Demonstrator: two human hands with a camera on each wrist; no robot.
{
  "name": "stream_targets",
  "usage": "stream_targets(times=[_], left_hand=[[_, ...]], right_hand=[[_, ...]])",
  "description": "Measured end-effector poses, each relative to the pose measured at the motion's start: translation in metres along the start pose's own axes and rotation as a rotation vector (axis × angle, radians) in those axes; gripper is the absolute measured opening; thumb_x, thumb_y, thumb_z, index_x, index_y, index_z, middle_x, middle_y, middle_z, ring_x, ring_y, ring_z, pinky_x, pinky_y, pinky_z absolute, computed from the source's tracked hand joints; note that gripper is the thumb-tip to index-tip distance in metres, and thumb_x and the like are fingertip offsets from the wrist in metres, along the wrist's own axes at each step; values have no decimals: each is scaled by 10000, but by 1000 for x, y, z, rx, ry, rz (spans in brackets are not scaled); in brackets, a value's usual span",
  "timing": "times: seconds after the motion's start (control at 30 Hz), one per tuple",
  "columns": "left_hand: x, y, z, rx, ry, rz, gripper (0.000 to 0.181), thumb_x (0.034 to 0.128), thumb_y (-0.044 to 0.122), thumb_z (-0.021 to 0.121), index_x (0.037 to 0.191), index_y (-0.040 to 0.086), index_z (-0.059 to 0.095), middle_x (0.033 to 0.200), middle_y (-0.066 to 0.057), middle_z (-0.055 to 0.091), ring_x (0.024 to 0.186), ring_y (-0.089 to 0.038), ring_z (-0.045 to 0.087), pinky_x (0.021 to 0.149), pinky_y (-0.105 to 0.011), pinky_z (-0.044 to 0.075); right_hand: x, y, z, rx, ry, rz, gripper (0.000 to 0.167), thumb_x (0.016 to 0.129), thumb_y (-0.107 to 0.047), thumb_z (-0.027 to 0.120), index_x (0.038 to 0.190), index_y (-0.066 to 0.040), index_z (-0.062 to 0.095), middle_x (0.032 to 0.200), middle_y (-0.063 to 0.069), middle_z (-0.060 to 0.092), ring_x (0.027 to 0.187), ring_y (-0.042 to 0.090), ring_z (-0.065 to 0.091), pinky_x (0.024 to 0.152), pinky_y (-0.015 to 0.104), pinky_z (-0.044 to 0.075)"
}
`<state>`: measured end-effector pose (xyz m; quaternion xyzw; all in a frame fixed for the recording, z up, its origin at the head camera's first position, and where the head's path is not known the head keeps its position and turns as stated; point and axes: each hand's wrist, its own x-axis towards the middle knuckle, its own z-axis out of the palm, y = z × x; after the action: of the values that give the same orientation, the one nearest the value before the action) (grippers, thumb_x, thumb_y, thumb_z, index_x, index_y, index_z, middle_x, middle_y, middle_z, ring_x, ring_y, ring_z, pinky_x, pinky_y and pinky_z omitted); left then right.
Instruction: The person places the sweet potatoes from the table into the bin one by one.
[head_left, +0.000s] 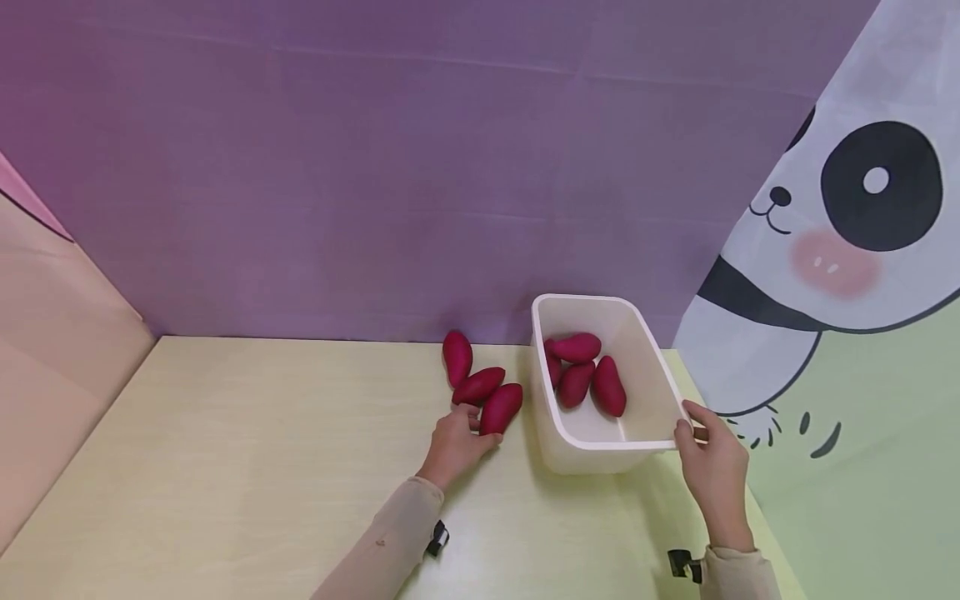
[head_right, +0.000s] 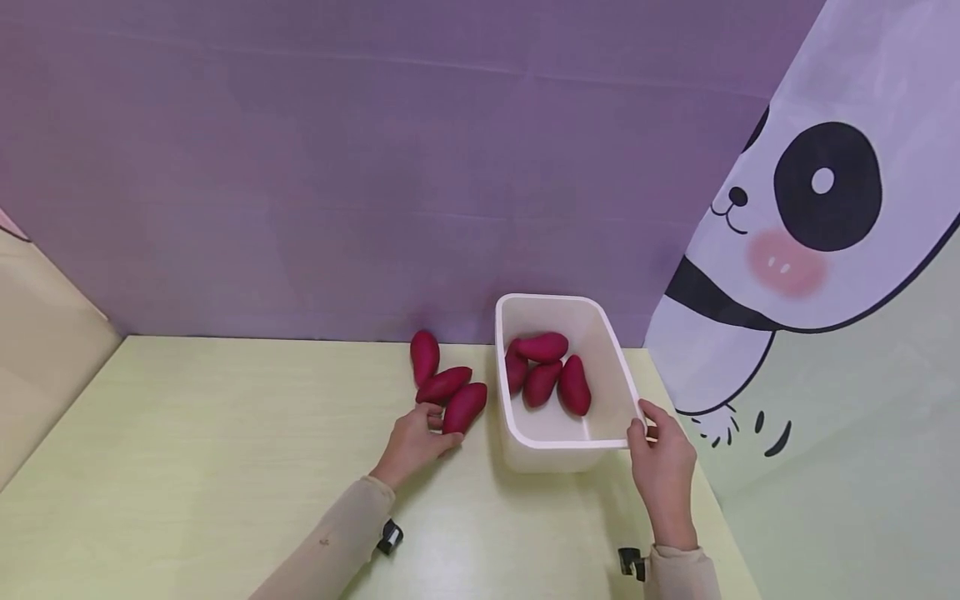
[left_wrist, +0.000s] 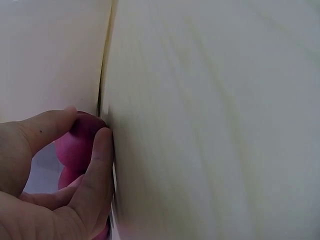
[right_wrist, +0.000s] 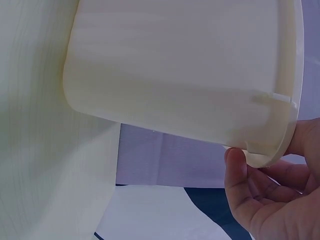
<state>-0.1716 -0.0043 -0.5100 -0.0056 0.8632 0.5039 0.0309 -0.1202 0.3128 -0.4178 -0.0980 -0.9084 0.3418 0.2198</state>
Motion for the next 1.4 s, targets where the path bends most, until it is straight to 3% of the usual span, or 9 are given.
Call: stream_targets(times=[0.17,0.43,0.8,1.0,1.4], left_hand=[[0,-1,-1,-4,-3,2,513,799,190,841,1179,-67,609,1012,-121,697,967,-292,654,855,-447,535],[-3,-6,-4,-91,-16,1,465,817,186,828,1184,-17,626,1053,-99,705,989,-255,670,884,-426,532],[-12,-6,-25,-208,1,17,446,816,185,818,1189,32,627,1016,-75,695,915,-213,693,821,-378,563],[-14,1,-40,-224,20,43,462,825,189,819,1216,43,621,1047,-94,687,878,-215,696,816,-377,568],[-6,34,-71,-205,45,91,482,804,231,856,1214,89,644,1030,-64,699,921,-243,684,759,-360,570]], right_hand=[[0,0,0,0,3,-6,324,978,-78,554,1255,67,636,1183,273,654,893,412,689,581,77,409],[0,1,1,0,22,-35,312,967,-59,559,1237,73,642,1155,276,663,869,410,689,573,65,404],[0,2,1,-4,19,-44,316,971,-65,560,1245,70,639,1141,278,667,872,412,689,581,50,393],[-1,3,0,-4,18,-36,319,972,-74,564,1251,62,641,1116,284,672,851,423,698,562,94,424],[-1,3,0,6,12,-22,321,972,-77,562,1253,56,641,1080,287,676,835,422,698,539,135,451]])
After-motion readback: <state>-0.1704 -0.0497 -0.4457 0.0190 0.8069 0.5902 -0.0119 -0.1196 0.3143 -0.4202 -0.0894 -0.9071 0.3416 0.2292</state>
